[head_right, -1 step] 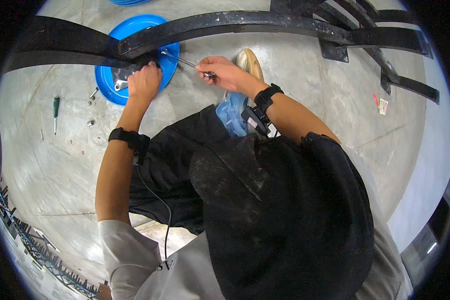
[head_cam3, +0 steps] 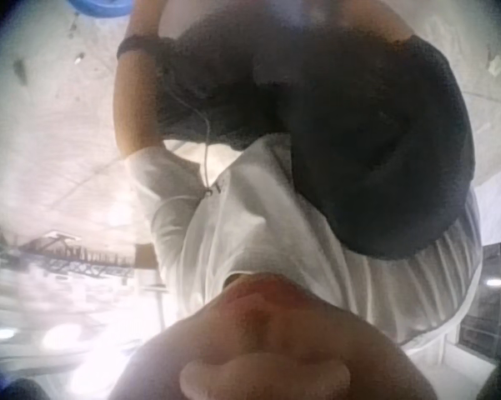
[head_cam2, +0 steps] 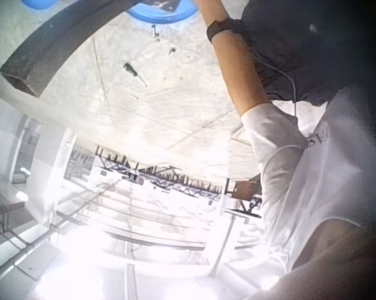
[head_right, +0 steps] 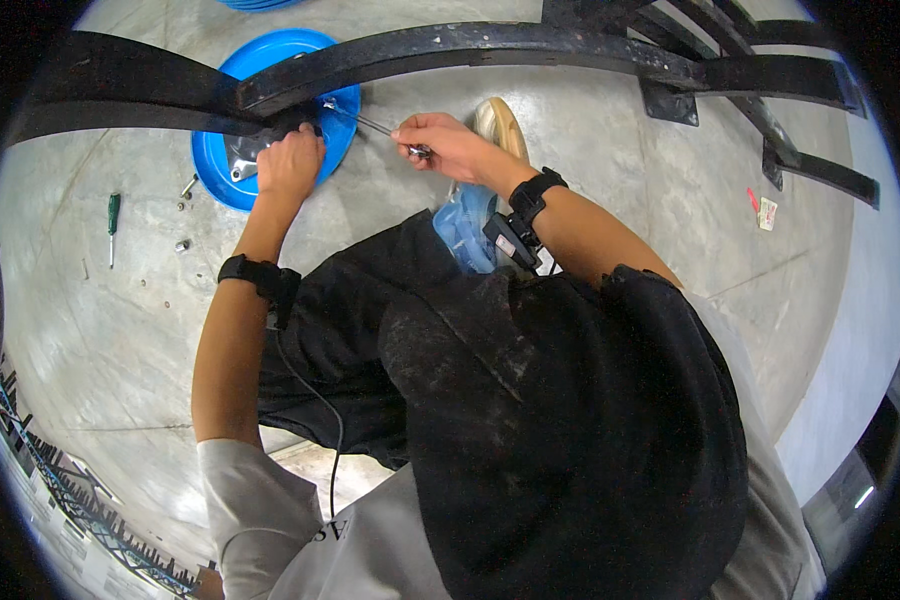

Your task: The person uses a wrench to tighten bolts on metal table frames and a screwdriver to tighten screws on a panel while working on the floor.

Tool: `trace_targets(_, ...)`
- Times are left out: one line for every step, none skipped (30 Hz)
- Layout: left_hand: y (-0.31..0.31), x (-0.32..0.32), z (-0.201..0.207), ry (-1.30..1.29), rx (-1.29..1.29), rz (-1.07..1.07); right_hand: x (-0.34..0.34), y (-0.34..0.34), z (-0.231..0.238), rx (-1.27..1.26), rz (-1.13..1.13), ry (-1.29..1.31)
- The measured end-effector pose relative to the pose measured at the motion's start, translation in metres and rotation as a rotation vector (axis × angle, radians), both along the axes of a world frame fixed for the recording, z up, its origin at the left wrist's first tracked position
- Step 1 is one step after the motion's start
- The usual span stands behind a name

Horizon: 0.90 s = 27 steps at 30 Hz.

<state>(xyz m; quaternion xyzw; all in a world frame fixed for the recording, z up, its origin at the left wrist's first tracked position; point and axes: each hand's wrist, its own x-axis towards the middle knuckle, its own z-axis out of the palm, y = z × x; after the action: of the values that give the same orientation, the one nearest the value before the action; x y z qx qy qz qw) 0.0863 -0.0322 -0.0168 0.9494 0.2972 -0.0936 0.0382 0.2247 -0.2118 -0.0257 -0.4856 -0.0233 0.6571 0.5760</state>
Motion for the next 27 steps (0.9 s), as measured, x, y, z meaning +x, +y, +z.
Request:
trace_targets(0.001, -0.001, -0.001, 0.03, -0.013, -0.035, -0.001, 0.0, 0.0, -0.021, 0.02, -0.024)
trace_targets(0.001, 0.001, 0.002, 0.056, -0.026, -0.07, 0.0, 0.0, 0.001, -0.043, 0.041, -0.052)
trace_targets(0.002, 0.002, 0.004, 0.054, -0.026, -0.071, 0.0, 0.0, 0.003, -0.043, 0.04, -0.054)
trace_targets(0.003, 0.002, 0.007, 0.083, -0.025, -0.036, -0.001, 0.0, 0.004, -0.047, 0.033, -0.048)
trace_targets(0.001, 0.003, 0.01, 0.114, -0.026, -0.004, -0.002, -0.001, 0.005, -0.053, 0.024, -0.04)
trace_targets(-0.001, 0.004, 0.013, 0.113, -0.029, -0.006, -0.001, -0.001, 0.005, -0.056, 0.022, -0.041)
trace_targets(-0.003, 0.005, 0.016, 0.103, -0.018, 0.033, 0.0, -0.001, 0.005, -0.06, 0.014, -0.038)
trace_targets(-0.003, 0.004, 0.018, 0.094, -0.004, 0.073, -0.001, -0.001, 0.004, -0.061, 0.007, -0.034)
trace_targets(-0.004, 0.004, 0.017, 0.094, -0.004, 0.072, 0.0, -0.001, 0.004, -0.061, 0.006, -0.034)
trace_targets(-0.004, 0.002, 0.016, 0.025, 0.038, 0.045, 0.002, -0.001, 0.003, -0.042, 0.023, -0.031)
trace_targets(-0.002, -0.001, 0.014, -0.043, 0.085, 0.024, 0.002, 0.001, 0.003, -0.017, 0.046, -0.026)
trace_targets(0.0, -0.003, 0.01, -0.041, 0.091, 0.029, 0.001, 0.002, 0.002, -0.012, 0.051, -0.024)
trace_targets(0.002, -0.004, 0.006, -0.01, 0.047, -0.002, -0.001, 0.002, 0.002, -0.03, 0.051, -0.035)
trace_targets(0.001, 0.0, 0.007, 0.015, -0.002, -0.042, 0.001, 0.0, 0.001, -0.054, 0.042, -0.051)
trace_targets(0.001, 0.002, 0.009, 0.011, -0.002, -0.046, 0.001, -0.001, 0.0, -0.054, 0.039, -0.055)
trace_targets(0.001, 0.003, 0.011, 0.056, -0.001, -0.024, 0.001, -0.001, -0.001, -0.028, 0.034, -0.04)
trace_targets(-0.001, 0.002, 0.014, 0.104, -0.001, -0.001, 0.0, -0.001, 0.0, -0.003, 0.031, -0.021)
trace_targets(-0.003, 0.001, 0.013, 0.103, -0.003, -0.005, -0.001, -0.001, 0.001, -0.006, 0.028, -0.021)
trace_targets(-0.004, -0.001, 0.011, 0.081, 0.034, -0.033, -0.002, 0.0, 0.002, -0.011, 0.028, -0.022)
trace_targets(-0.004, -0.002, 0.012, 0.058, 0.075, -0.057, -0.002, 0.0, 0.002, -0.012, 0.031, -0.022)
trace_targets(-0.004, -0.002, 0.012, 0.058, 0.075, -0.057, -0.001, 0.0, 0.001, -0.011, 0.032, -0.022)
trace_targets(-0.004, -0.001, 0.011, 0.08, 0.046, -0.033, -0.002, 0.0, 0.0, -0.004, 0.048, -0.028)
trace_targets(-0.004, 0.0, 0.012, 0.1, 0.016, -0.011, -0.001, -0.001, 0.0, 0.001, 0.062, -0.035)
trace_targets(-0.003, 0.0, 0.013, 0.1, 0.016, -0.013, -0.001, -0.001, -0.001, 0.001, 0.061, -0.036)
trace_targets(-0.001, 0.0, 0.014, 0.108, 0.002, 0.019, 0.0, -0.002, -0.002, -0.006, 0.059, -0.032)
trace_targets(0.001, -0.002, 0.015, 0.121, -0.01, 0.053, -0.001, -0.002, -0.002, -0.012, 0.059, -0.024)
trace_targets(0.003, -0.003, 0.014, 0.123, -0.009, 0.055, -0.001, -0.001, -0.002, -0.011, 0.061, -0.021)
